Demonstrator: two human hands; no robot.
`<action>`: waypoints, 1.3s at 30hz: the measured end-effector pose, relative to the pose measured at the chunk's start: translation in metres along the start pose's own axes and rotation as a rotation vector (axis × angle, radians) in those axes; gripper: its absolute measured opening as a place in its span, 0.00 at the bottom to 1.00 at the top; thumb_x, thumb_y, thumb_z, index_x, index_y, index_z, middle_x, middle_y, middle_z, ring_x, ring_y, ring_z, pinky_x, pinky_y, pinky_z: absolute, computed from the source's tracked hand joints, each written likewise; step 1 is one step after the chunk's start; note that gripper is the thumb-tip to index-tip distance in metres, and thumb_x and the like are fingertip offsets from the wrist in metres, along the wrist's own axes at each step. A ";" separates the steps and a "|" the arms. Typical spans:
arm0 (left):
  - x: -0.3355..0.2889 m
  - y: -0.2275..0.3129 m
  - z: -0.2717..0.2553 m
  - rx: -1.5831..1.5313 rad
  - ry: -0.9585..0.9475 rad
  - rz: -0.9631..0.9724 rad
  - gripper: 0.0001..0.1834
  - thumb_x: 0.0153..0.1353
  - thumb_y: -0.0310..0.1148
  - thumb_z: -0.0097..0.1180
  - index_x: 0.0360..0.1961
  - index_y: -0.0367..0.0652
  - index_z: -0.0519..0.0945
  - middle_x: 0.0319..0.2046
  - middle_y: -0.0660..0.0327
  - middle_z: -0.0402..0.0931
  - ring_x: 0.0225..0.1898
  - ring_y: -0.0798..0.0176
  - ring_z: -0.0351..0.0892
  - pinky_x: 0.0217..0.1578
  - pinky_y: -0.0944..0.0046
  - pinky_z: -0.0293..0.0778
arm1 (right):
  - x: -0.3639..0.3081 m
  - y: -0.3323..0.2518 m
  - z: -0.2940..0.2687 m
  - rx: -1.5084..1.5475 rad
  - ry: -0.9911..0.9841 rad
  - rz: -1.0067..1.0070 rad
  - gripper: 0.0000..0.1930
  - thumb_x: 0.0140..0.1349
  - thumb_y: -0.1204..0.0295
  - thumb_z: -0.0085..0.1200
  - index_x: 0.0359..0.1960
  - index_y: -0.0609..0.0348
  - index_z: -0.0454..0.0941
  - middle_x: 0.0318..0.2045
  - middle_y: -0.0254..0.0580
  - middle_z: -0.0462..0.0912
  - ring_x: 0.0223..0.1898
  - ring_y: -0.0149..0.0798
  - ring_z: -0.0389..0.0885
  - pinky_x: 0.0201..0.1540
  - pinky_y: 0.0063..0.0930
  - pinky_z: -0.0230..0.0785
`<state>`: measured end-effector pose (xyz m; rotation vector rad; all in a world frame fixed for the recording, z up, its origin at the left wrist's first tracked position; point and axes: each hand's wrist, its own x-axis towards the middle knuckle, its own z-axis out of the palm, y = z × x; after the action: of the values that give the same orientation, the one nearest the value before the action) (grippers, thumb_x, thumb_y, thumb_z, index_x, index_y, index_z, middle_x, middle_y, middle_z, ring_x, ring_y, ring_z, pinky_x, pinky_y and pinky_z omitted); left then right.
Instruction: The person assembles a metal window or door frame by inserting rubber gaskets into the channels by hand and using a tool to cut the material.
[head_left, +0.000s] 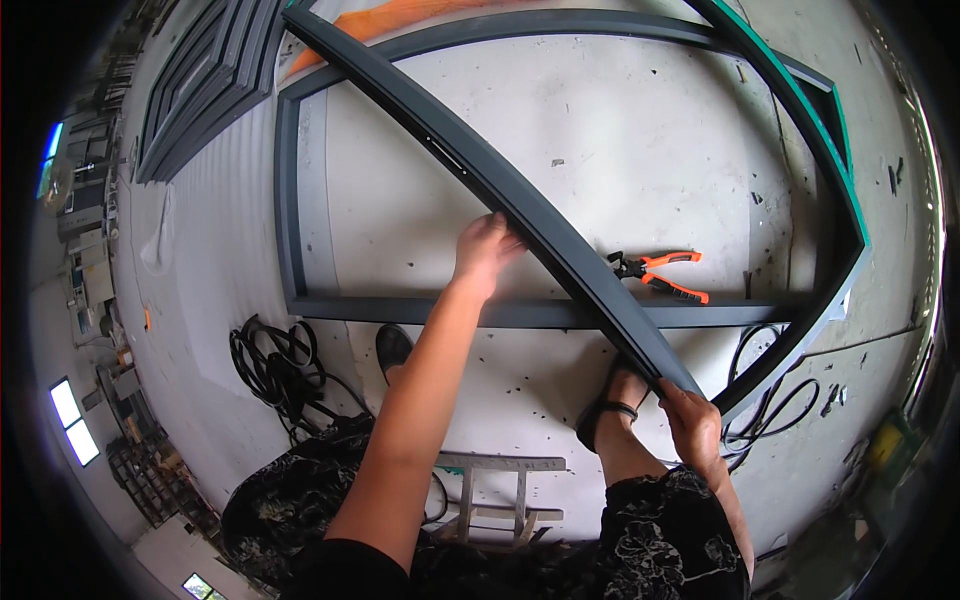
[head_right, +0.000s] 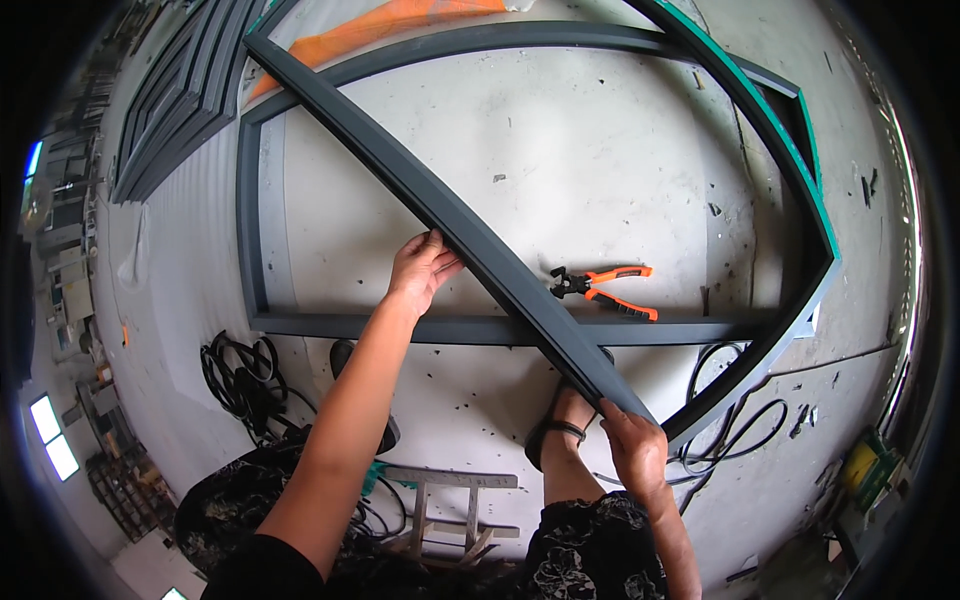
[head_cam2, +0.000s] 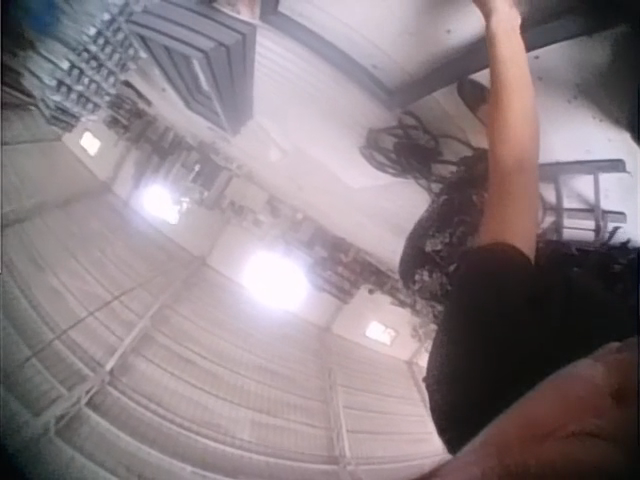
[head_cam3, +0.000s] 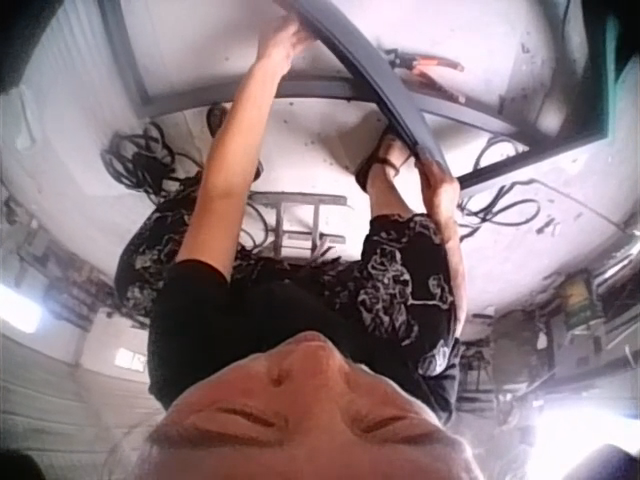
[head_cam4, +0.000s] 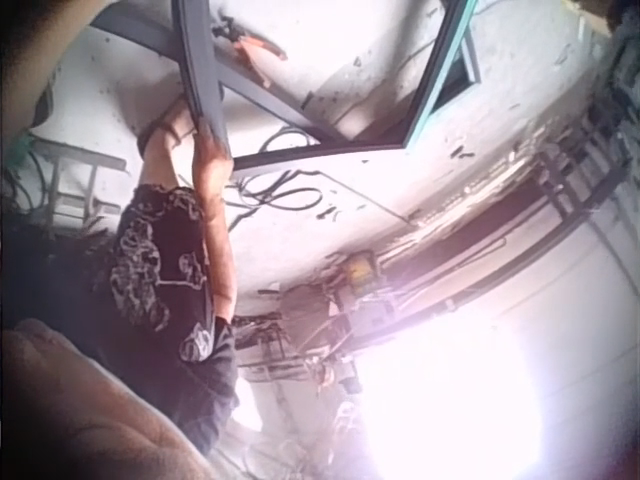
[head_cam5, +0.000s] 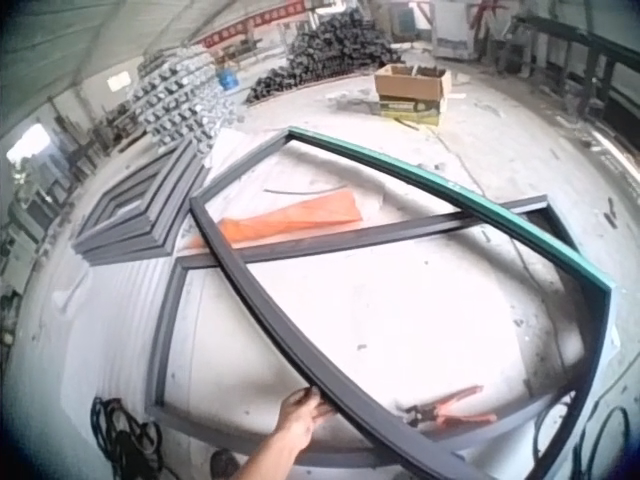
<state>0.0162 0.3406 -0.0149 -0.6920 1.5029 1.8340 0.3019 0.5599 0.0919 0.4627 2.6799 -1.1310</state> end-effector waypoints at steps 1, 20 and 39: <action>0.003 0.000 -0.002 0.006 0.000 -0.003 0.16 0.63 0.39 0.51 0.40 0.35 0.71 0.38 0.54 0.75 0.42 0.56 0.76 0.47 0.55 0.74 | 0.000 0.000 0.002 0.005 0.001 0.005 0.16 0.51 0.80 0.55 0.44 0.58 0.77 0.23 0.48 0.77 0.24 0.50 0.77 0.28 0.35 0.68; -0.011 -0.029 0.001 0.305 -0.052 0.020 0.13 0.61 0.37 0.54 0.43 0.41 0.75 0.38 0.63 0.77 0.41 0.66 0.77 0.43 0.65 0.71 | 0.001 0.001 0.001 -0.037 0.024 -0.008 0.19 0.51 0.84 0.50 0.45 0.55 0.77 0.22 0.42 0.79 0.24 0.43 0.79 0.28 0.31 0.71; -0.044 -0.043 0.029 0.686 -0.139 0.021 0.14 0.55 0.33 0.60 0.39 0.34 0.79 0.35 0.59 0.80 0.38 0.67 0.77 0.43 0.68 0.69 | -0.001 0.004 0.006 -0.092 0.041 -0.051 0.18 0.47 0.80 0.51 0.42 0.52 0.79 0.19 0.41 0.75 0.21 0.44 0.76 0.25 0.34 0.68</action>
<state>0.0777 0.3679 -0.0038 -0.2098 1.8848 1.2149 0.3043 0.5577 0.0851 0.4081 2.7805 -1.0161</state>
